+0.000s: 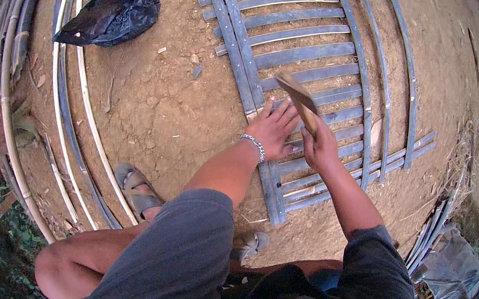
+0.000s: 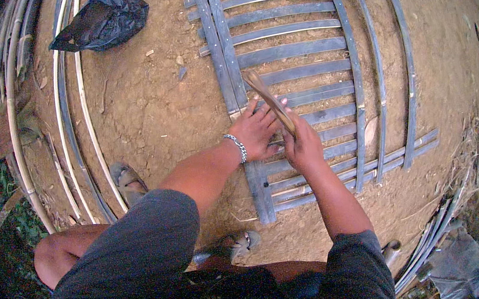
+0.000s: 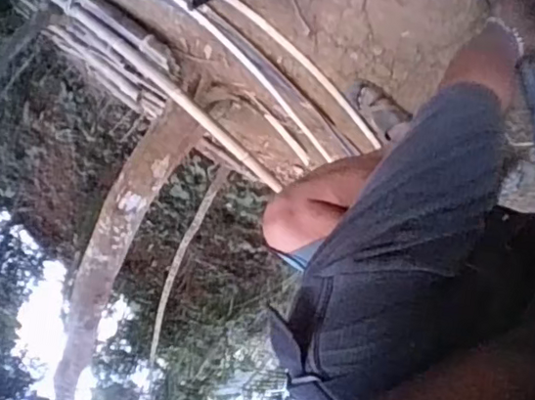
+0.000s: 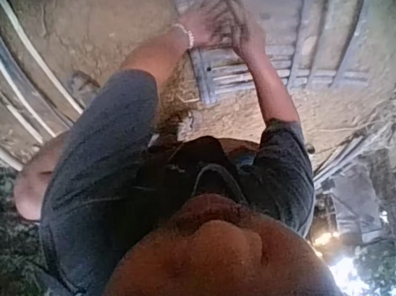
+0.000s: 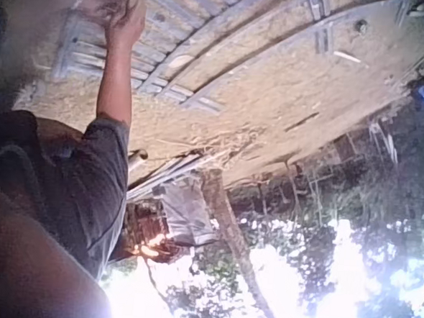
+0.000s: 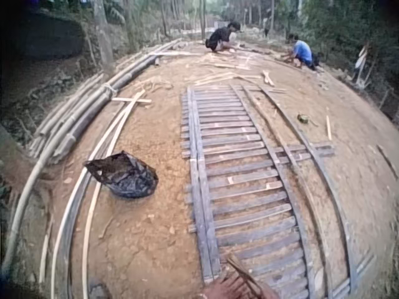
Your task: The person uses a hammer to drive nails into a bamboo frame structure laid on the ground. They repeatedly pick up nails from a nearby black bag and secure the bamboo slats to the frame, working systematically along the length of the structure.
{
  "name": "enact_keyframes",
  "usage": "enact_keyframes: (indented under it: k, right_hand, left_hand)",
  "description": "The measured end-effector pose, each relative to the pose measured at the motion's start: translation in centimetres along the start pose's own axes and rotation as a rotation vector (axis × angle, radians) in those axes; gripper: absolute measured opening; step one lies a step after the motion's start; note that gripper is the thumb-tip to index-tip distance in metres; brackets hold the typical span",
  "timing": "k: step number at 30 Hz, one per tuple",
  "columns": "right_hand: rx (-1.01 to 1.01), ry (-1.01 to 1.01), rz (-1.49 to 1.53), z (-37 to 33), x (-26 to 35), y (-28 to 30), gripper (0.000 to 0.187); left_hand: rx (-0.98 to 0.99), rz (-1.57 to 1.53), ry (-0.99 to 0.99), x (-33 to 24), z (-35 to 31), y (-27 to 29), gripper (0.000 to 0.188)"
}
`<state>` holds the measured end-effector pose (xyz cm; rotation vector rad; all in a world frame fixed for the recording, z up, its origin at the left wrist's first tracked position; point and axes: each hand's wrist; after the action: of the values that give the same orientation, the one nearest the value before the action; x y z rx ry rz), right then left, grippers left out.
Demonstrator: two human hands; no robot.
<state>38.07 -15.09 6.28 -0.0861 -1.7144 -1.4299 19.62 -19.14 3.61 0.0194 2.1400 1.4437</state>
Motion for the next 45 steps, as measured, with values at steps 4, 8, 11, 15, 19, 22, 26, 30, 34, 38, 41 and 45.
enact_keyframes:
  k: [4, 8, 11, 15, 19, 22, 26, 30, 34, 38, 41, 45]
  right_hand:
    - [0.183, -0.099, -0.057, -0.3, -0.6, 0.2, 0.051]
    - [0.301, -0.279, -0.051, 1.6, -0.7, 0.2, 0.043]
    - [0.036, 0.031, 0.004, 0.0, -1.6, 0.4, 0.045]
    - [0.313, -0.161, -0.152, 1.9, -1.5, 0.1, 0.041]
    - [0.112, -0.074, -0.054, 1.0, -0.3, 0.1, 0.039]
    - [0.195, -0.119, -0.109, 1.3, -0.7, -0.2, 0.037]
    - [0.344, -0.276, -0.224, 2.4, 0.9, 1.6, 0.035]
    - [0.000, -0.339, 0.148, -0.4, 1.3, 0.4, 0.029]
    - [-0.359, -0.647, 0.937, -1.5, 4.5, -3.6, 0.028]
    - [-0.595, -0.829, 1.155, -1.6, 6.4, -6.9, 0.022]
    - [-0.582, -0.881, 1.202, -1.7, 6.0, -9.6, 0.016]
    - [-0.561, -0.903, 1.157, -1.3, 5.6, -10.9, 0.017]
  left_hand:
    - [0.072, -0.006, -0.008, -0.4, 0.6, 0.6, 0.086]
    - [0.127, 0.008, 0.025, 0.0, 0.6, 0.6, 0.085]
    - [0.037, -0.002, -0.011, -0.5, 0.2, 0.7, 0.084]
    - [0.077, 0.006, -0.004, -0.4, 0.2, 1.0, 0.084]
    - [-0.003, -0.013, 0.003, -0.1, 0.3, -0.7, 0.084]
    - [-0.168, 0.058, -0.039, 0.2, -0.2, -1.6, 0.082]
    - [0.103, 0.023, 0.021, -0.4, -0.1, 0.3, 0.083]
    - [-0.152, 0.052, -0.025, -0.3, -0.2, -1.1, 0.077]
    - [-0.180, 0.053, -0.061, 0.2, -0.4, -1.9, 0.073]
    - [-0.216, -0.075, -0.012, 2.2, -2.3, -1.4, 0.061]
    - [-0.706, -0.460, 0.390, 3.8, -3.6, -1.4, 0.052]
    - [-0.766, -0.969, 0.938, 5.0, -1.7, 0.6, 0.041]
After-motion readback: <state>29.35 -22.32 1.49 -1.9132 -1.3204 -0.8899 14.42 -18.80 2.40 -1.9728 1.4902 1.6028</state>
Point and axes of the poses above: each hand's wrist, its own z-axis towards the middle knuckle, its own y-axis out of the back of the hand, x = y × z, and after that the axes turned 4 degrees about -z, right-handed
